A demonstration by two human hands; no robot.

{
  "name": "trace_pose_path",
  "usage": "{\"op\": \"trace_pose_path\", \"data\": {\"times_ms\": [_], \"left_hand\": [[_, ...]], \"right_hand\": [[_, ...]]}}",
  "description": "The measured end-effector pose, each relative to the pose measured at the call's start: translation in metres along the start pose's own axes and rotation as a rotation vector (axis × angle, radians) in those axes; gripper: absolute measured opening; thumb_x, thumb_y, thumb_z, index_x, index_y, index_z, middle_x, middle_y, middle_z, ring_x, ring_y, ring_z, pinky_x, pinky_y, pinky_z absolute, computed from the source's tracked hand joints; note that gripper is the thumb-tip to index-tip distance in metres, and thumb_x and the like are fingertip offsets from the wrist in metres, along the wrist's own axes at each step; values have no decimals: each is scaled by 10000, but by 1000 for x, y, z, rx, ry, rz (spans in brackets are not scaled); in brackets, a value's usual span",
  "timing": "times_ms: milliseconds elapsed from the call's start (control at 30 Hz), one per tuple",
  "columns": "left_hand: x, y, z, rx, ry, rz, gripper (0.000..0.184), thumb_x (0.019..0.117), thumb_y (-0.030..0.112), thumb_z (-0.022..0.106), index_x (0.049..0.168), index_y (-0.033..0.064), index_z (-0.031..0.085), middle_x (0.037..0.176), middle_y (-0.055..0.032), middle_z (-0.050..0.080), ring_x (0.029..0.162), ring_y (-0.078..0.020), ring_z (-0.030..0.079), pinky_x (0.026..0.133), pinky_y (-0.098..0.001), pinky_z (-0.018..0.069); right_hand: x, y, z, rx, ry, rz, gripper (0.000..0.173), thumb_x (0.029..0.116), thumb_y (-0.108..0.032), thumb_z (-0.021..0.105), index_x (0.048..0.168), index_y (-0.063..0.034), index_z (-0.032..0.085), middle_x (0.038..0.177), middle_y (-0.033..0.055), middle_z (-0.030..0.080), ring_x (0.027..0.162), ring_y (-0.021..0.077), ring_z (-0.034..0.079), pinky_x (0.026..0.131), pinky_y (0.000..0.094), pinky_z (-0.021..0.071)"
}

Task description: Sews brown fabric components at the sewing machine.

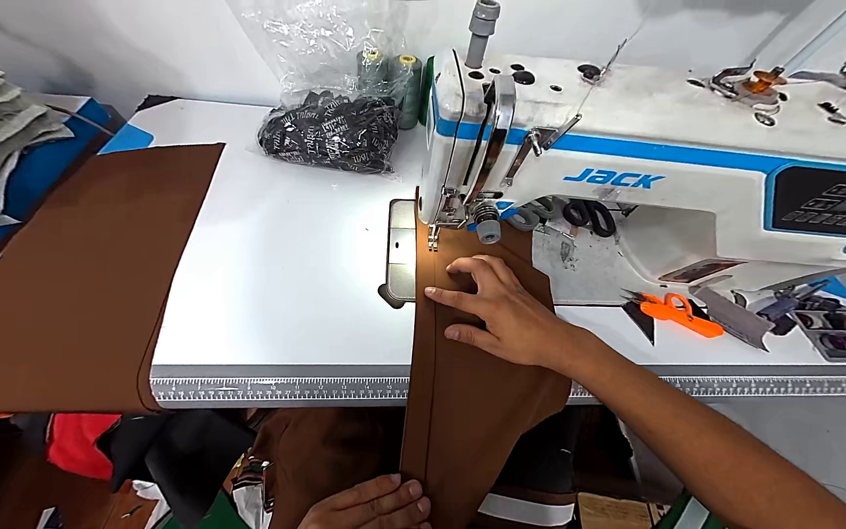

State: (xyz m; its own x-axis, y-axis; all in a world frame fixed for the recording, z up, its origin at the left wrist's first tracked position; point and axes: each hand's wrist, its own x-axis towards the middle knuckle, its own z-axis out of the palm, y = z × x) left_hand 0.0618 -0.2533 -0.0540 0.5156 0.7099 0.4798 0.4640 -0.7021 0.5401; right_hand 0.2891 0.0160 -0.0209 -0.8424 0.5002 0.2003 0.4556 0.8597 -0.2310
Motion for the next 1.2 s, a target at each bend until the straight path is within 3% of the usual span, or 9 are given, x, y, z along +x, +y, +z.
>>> {"op": "trace_pose_path", "data": {"times_ms": [233, 333, 433, 500, 567, 633, 767, 1000, 1200], "left_hand": [[16, -21, 1, 47, 74, 23, 179, 1023, 66, 588, 1127, 41, 732, 1194, -97, 753, 1242, -196, 662, 1145, -354, 472], [22, -26, 4, 76, 109, 34, 164, 1023, 85, 600, 1115, 58, 732, 1184, -75, 759, 1230, -172, 668, 1132, -339, 485], [24, -27, 8, 106, 130, 42, 152, 1020, 88, 604, 1112, 68, 724, 1194, -64, 756, 1233, -168, 665, 1132, -335, 485], [23, -25, 9, 113, 140, 41, 148, 1016, 86, 613, 1112, 68, 723, 1196, -64, 754, 1233, -172, 665, 1132, -339, 489], [24, -23, 7, 120, 145, 38, 145, 1012, 85, 618, 1109, 67, 725, 1194, -65, 755, 1234, -176, 665, 1133, -342, 487], [24, -21, 4, 127, 146, 33, 147, 1015, 85, 613, 1109, 67, 724, 1193, -65, 756, 1235, -177, 665, 1134, -341, 486], [23, -20, -2, 129, 133, 48, 159, 1025, 83, 590, 1127, 65, 710, 1211, -72, 749, 1250, -185, 655, 1139, -345, 481], [25, -20, 7, 145, 136, 52, 161, 1024, 82, 594, 1128, 63, 714, 1214, -72, 748, 1252, -178, 653, 1143, -336, 472], [23, -21, 9, 114, 149, 40, 166, 1022, 79, 594, 1133, 63, 717, 1219, -76, 746, 1254, -183, 653, 1147, -345, 473]], "right_hand": [[21, 27, -1, -50, 36, -99, 531, 1012, -658, 414, 1426, -394, 615, 1426, 101, 545, 1378, 321, 437, 1133, 509, 374], [25, 22, -8, -178, 52, -174, 451, 1057, -498, 433, 1398, -302, 653, 1405, 102, 589, 1350, 335, 497, 1136, 554, 369], [15, -27, -10, -125, 65, 50, 340, 1033, -254, 544, 1313, -148, 706, 1421, 85, 607, 1392, 319, 496, 1184, 538, 367], [6, -65, -1, -11, 95, 275, 335, 1046, -205, 547, 1334, -94, 675, 1463, 79, 580, 1428, 305, 463, 1180, 506, 391], [-2, -88, 16, 50, 167, 408, 365, 1066, -216, 511, 1391, -114, 640, 1529, 51, 534, 1481, 280, 413, 1217, 525, 339], [-10, -92, 30, 5, 216, 426, 402, 1071, -250, 474, 1437, -153, 611, 1569, 25, 499, 1506, 270, 381, 1231, 540, 301], [-25, -80, 31, -15, 195, 303, 454, 1078, -362, 422, 1461, -190, 594, 1602, 15, 459, 1530, 272, 337, 1236, 542, 285], [-37, -66, 21, -5, 136, 57, 426, 1067, -358, 449, 1438, -235, 618, 1617, -18, 440, 1547, 269, 303, 1235, 561, 280], [-34, -66, 20, -22, 94, 52, 465, 1074, -375, 426, 1483, -207, 567, 1615, -3, 440, 1540, 253, 317, 1237, 544, 280]]}}
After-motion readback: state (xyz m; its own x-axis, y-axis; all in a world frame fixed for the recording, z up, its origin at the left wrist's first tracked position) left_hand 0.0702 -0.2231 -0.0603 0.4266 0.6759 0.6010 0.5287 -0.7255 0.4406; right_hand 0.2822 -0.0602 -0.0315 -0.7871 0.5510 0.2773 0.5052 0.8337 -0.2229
